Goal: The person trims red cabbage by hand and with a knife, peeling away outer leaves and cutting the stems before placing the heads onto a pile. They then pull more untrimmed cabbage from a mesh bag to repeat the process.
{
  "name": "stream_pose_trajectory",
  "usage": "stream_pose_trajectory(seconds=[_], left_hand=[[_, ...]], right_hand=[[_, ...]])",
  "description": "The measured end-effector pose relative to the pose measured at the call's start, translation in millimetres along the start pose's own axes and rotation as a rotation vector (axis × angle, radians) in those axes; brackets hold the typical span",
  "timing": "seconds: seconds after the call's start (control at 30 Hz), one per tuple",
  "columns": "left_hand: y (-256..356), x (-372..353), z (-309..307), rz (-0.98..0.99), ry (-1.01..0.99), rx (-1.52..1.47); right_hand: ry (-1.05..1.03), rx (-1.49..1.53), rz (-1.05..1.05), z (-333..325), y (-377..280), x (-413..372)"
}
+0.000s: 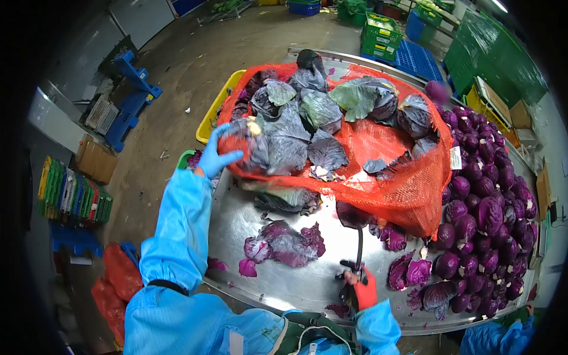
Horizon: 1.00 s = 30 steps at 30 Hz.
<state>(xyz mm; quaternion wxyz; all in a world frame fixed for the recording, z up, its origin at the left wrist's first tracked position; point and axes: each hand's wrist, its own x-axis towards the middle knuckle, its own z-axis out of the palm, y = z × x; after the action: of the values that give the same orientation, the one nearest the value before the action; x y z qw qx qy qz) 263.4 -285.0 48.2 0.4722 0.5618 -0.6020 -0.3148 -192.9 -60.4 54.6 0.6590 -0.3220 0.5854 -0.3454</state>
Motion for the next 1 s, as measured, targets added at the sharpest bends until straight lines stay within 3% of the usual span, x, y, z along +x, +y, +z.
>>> stream_pose_trajectory(seconds=[0.1, 0.17, 0.23, 0.27, 0.3, 0.33, 0.37, 0.43, 0.5, 0.53, 0.57, 0.67, 0.8, 0.83, 0.87, 0.9, 0.97, 1.0], left_hand=[[3, -54, 8, 0.011, -0.063, 0.065], [1, -82, 10, 0.087, -0.099, 0.147], [-9, -100, 11, -0.06, -0.159, -0.024], [-25, -104, 12, -0.166, -0.144, -0.257], [-9, -103, 9, -0.339, -0.101, -0.278], [-13, -101, 16, -0.376, -0.071, -0.337], [-17, -97, 24, -0.413, -0.041, -0.397], [-11, -99, 38, -0.439, -0.025, -0.382], [8, -110, 47, -0.353, -0.081, -0.345], [16, -123, 50, -0.162, -0.038, -0.088], [26, -143, 50, -0.055, -0.059, -0.005], [58, -211, 63, -0.107, -0.069, 0.123], [69, -242, 85, -0.229, -0.068, 0.199], [65, -244, 89, -0.268, -0.087, 0.229], [54, -249, 91, -0.421, -0.102, 0.094], [54, -248, 91, -0.395, -0.069, -0.026], [62, -256, 95, -0.45, -0.041, -0.195], [67, -258, 101, -0.316, -0.043, -0.138]], right_hand=[[-0.103, -0.039, -0.16, 38, -60, 48], [-0.152, -0.167, -0.07, 78, -104, 90], [-0.291, -0.035, -0.144, 115, -131, 111], [-0.268, -0.013, -0.237, 134, -125, 136], [-0.25, -0.109, -0.288, 148, -113, 166], [-0.206, -0.199, -0.358, 160, -97, 186], [-0.172, -0.222, -0.282, 175, -95, 177], [-0.2, -0.533, -0.316, 182, -67, 189], [-0.223, -0.426, -0.208, 172, -50, 177], [-0.241, -0.312, -0.108, 166, -41, 165], [-0.358, -0.077, -0.189, 152, -28, 155], [-0.215, 0.152, 0.165, 111, -28, 95], [-0.251, -0.069, -0.045, 94, 28, 79], [-0.328, -0.149, 0.027, 99, 22, 72], [-0.356, -0.09, -0.048, 110, 35, 70], [-0.383, -0.032, -0.128, 121, 40, 68], [-0.407, -0.172, -0.078, 120, 39, 62], [-0.398, -0.175, -0.152, 118, 36, 56]])
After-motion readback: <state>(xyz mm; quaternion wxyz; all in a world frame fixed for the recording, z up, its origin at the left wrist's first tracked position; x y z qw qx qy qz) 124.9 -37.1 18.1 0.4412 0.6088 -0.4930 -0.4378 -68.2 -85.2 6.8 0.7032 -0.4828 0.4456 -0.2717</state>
